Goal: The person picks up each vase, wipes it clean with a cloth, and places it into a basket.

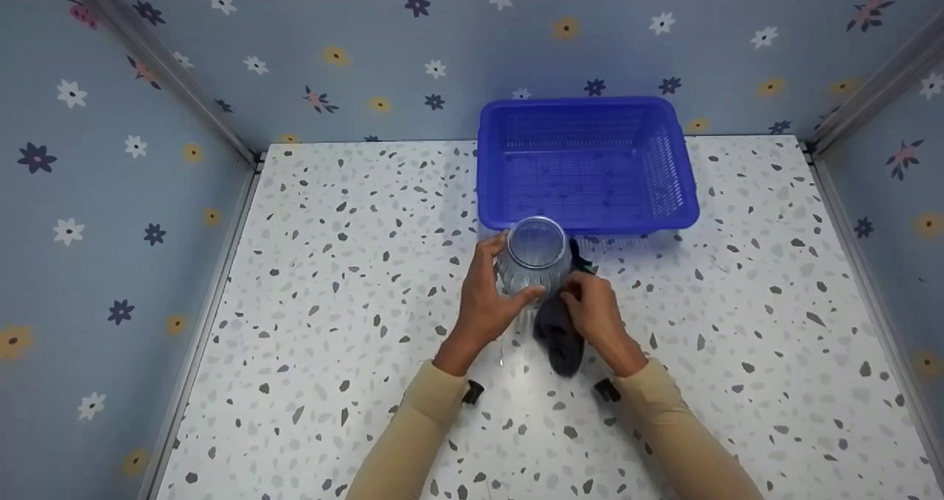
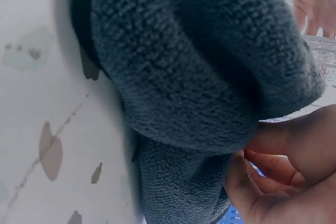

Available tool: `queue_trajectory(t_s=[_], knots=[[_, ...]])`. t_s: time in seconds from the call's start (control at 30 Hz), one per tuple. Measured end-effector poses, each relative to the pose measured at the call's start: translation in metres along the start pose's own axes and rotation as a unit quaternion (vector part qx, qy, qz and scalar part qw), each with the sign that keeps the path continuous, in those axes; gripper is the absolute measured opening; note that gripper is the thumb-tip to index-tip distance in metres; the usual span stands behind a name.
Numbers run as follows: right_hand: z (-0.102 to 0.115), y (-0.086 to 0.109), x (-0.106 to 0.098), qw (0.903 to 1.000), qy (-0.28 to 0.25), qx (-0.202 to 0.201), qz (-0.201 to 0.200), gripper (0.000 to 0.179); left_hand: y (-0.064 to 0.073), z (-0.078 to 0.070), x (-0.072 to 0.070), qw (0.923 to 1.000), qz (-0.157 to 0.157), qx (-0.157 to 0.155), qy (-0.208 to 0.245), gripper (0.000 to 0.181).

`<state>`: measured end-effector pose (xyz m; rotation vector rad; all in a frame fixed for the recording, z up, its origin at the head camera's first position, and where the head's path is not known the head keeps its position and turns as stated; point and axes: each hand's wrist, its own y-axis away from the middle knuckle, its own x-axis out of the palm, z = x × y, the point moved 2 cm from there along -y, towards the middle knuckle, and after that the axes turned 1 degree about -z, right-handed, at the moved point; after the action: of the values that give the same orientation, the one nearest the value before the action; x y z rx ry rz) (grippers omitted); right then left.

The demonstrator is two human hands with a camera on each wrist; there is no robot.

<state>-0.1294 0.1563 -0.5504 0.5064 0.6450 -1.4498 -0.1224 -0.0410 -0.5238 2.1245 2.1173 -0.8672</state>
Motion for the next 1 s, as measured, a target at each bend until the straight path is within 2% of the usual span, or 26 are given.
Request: queue_trajectory(t_s=[0.17,0.3,0.53,0.77,1.0], knots=[[0.003,0.001,-0.006,0.9999,-0.009,0.013,0.004,0.005,0.0,0.001,0.0,0.9999,0.008,-0.008,0.002,0.08],[0.013,0.002,-0.019,0.9995,-0.03,0.01,-0.003,0.006,0.0,0.0,0.0,0.9999,0.006,-0.012,0.003,0.081],[0.038,0.004,-0.047,0.9974,-0.059,-0.017,-0.037,0.008,-0.001,-0.001,-0.001,1.0,-0.003,-0.009,-0.001,0.083],[0.06,0.003,-0.062,0.9919,-0.093,-0.046,-0.074,0.008,-0.001,-0.001,-0.001,0.9999,-0.006,-0.009,-0.008,0.084],[0.079,-0.001,-0.068,0.9891,-0.059,-0.089,-0.101,0.007,-0.001,0.0,-0.001,0.9998,-0.013,0.01,-0.014,0.081]])
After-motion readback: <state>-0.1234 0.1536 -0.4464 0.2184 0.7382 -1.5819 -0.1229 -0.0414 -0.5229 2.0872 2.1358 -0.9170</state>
